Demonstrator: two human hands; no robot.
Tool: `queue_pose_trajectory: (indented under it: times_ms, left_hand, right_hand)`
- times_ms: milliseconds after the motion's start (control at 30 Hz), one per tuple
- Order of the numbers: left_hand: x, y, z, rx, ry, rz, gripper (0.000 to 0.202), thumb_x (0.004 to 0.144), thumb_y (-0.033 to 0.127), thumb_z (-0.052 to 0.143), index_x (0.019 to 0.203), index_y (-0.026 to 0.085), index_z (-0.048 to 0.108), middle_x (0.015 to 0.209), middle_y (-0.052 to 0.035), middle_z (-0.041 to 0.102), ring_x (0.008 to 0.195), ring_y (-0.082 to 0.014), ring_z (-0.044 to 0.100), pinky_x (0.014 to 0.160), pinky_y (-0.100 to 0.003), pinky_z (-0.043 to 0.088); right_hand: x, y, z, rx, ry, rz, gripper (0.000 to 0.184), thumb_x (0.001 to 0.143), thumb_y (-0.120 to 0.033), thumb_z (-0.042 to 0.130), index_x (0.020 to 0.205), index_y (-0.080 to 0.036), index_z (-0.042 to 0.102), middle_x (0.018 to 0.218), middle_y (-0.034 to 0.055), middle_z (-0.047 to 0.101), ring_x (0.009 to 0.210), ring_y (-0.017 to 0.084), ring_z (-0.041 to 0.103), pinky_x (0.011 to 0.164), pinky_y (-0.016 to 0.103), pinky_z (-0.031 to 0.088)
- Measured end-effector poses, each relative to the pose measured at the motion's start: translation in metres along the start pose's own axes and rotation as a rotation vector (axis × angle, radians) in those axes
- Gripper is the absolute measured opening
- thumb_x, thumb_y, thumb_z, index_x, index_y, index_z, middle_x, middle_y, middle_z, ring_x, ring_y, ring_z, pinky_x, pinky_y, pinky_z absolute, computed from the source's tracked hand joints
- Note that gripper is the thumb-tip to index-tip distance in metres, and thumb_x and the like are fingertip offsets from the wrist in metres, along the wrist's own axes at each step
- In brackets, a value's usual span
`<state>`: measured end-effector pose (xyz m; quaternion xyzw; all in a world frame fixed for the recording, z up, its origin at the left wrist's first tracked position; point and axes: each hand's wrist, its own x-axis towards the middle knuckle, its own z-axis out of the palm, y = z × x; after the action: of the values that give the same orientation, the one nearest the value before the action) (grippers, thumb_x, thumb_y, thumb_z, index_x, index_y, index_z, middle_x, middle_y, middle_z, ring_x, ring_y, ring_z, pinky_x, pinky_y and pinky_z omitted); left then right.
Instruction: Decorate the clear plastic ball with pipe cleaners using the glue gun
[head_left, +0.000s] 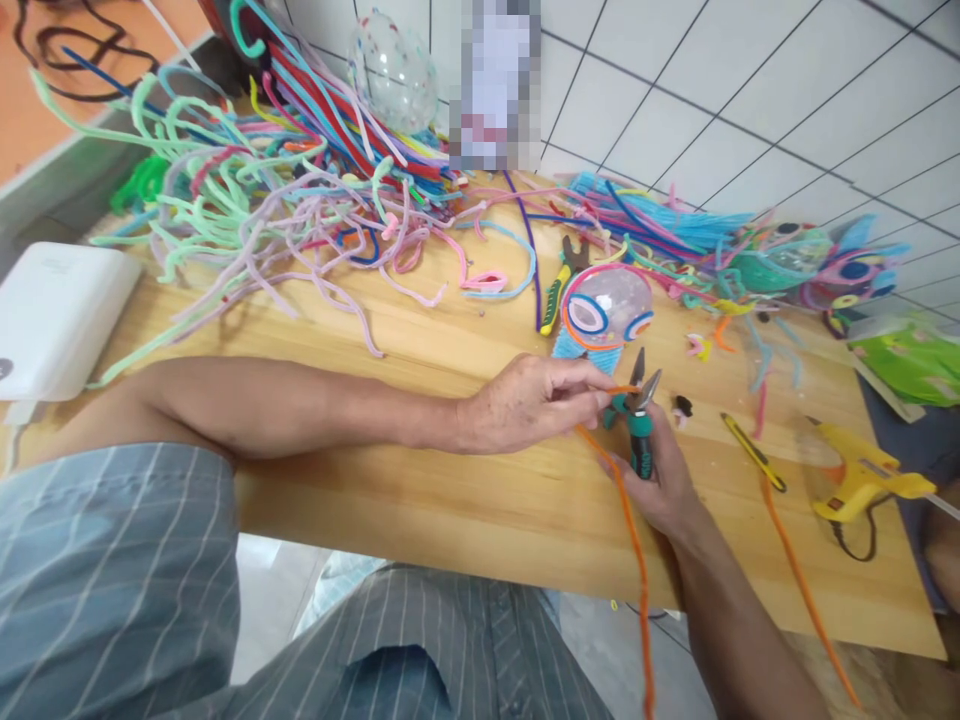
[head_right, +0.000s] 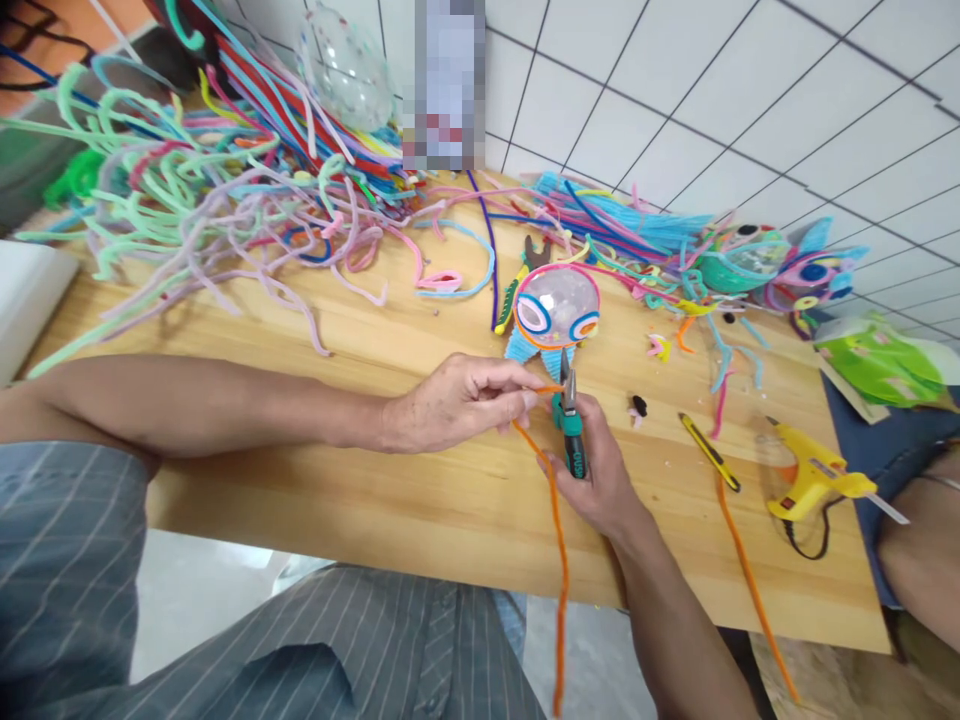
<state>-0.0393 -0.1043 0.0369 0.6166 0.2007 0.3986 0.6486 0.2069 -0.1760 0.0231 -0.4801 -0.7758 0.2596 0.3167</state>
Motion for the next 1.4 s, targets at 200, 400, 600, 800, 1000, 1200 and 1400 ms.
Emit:
queue_pose_trajectory:
  times_ms: [200, 400, 600, 800, 1000, 1200, 1400]
  left_hand:
    - [-0.001, 0.000, 0.000, 0.063, -0.002, 0.006, 0.026, 0.101, 0.022, 0.062, 0.118, 0.013, 0.080, 0.087, -0.0024, 0.076, 0.069, -0.0082, 0.064, 0.065, -0.018, 0.053]
    - [-0.002, 0.000, -0.001, 0.155, -0.008, -0.029, 0.030, 0.101, 0.020, 0.061, 0.123, 0.016, 0.081, 0.088, -0.0015, 0.076, 0.070, -0.0086, 0.065, 0.067, -0.018, 0.052]
    - [-0.002, -0.002, -0.001, 0.151, -0.001, -0.084, 0.032, 0.100, 0.020, 0.064, 0.128, 0.018, 0.081, 0.093, -0.0022, 0.081, 0.068, -0.0090, 0.067, 0.067, -0.018, 0.054]
    - [-0.002, -0.005, -0.002, 0.176, -0.003, -0.037, 0.030, 0.101, 0.024, 0.065, 0.123, 0.017, 0.083, 0.089, -0.0020, 0.080, 0.069, -0.0095, 0.068, 0.067, -0.018, 0.053]
    - [-0.002, -0.009, -0.003, 0.184, 0.004, -0.031, 0.033, 0.100, 0.024, 0.065, 0.128, 0.015, 0.081, 0.089, -0.0023, 0.080, 0.067, -0.0093, 0.066, 0.066, -0.018, 0.053]
    - [-0.002, -0.012, -0.003, 0.205, 0.004, -0.046, 0.035, 0.099, 0.023, 0.064, 0.129, 0.017, 0.081, 0.083, -0.0012, 0.077, 0.068, -0.0104, 0.066, 0.065, -0.019, 0.053]
    - [-0.002, -0.011, -0.004, 0.206, -0.009, -0.028, 0.034, 0.099, 0.024, 0.065, 0.127, 0.017, 0.082, 0.088, -0.0025, 0.080, 0.067, -0.0098, 0.066, 0.066, -0.018, 0.053]
  right_hand:
    - [0.004, -0.005, 0.000, -0.049, 0.018, -0.041, 0.059, 0.099, -0.030, 0.070, 0.154, -0.036, 0.049, 0.133, 0.0077, 0.068, 0.121, 0.028, 0.070, 0.104, 0.044, 0.059]
    - [0.005, -0.006, 0.001, -0.076, 0.010, -0.033, 0.058, 0.099, -0.031, 0.069, 0.153, -0.034, 0.049, 0.131, 0.0085, 0.068, 0.119, 0.029, 0.070, 0.103, 0.046, 0.060]
    - [0.004, -0.005, 0.002, -0.063, 0.008, -0.007, 0.057, 0.098, -0.031, 0.070, 0.151, -0.033, 0.050, 0.135, 0.0110, 0.067, 0.122, 0.031, 0.069, 0.106, 0.050, 0.059]
    - [0.002, -0.006, 0.002, -0.004, 0.016, 0.111, 0.052, 0.095, -0.042, 0.074, 0.142, -0.031, 0.054, 0.129, 0.0095, 0.069, 0.114, 0.029, 0.070, 0.101, 0.049, 0.059]
    - [0.000, -0.005, 0.004, 0.022, 0.010, 0.155, 0.044, 0.096, -0.041, 0.073, 0.135, -0.031, 0.055, 0.112, 0.0056, 0.068, 0.093, 0.023, 0.070, 0.085, 0.042, 0.060]
    - [-0.001, -0.006, 0.004, 0.036, 0.003, 0.138, 0.047, 0.097, -0.043, 0.072, 0.138, -0.031, 0.052, 0.118, 0.0075, 0.071, 0.097, 0.024, 0.072, 0.084, 0.040, 0.062]
    - [0.000, -0.008, 0.003, 0.007, -0.006, 0.138, 0.045, 0.097, -0.043, 0.071, 0.137, -0.030, 0.052, 0.113, 0.0068, 0.073, 0.093, 0.023, 0.073, 0.081, 0.040, 0.062]
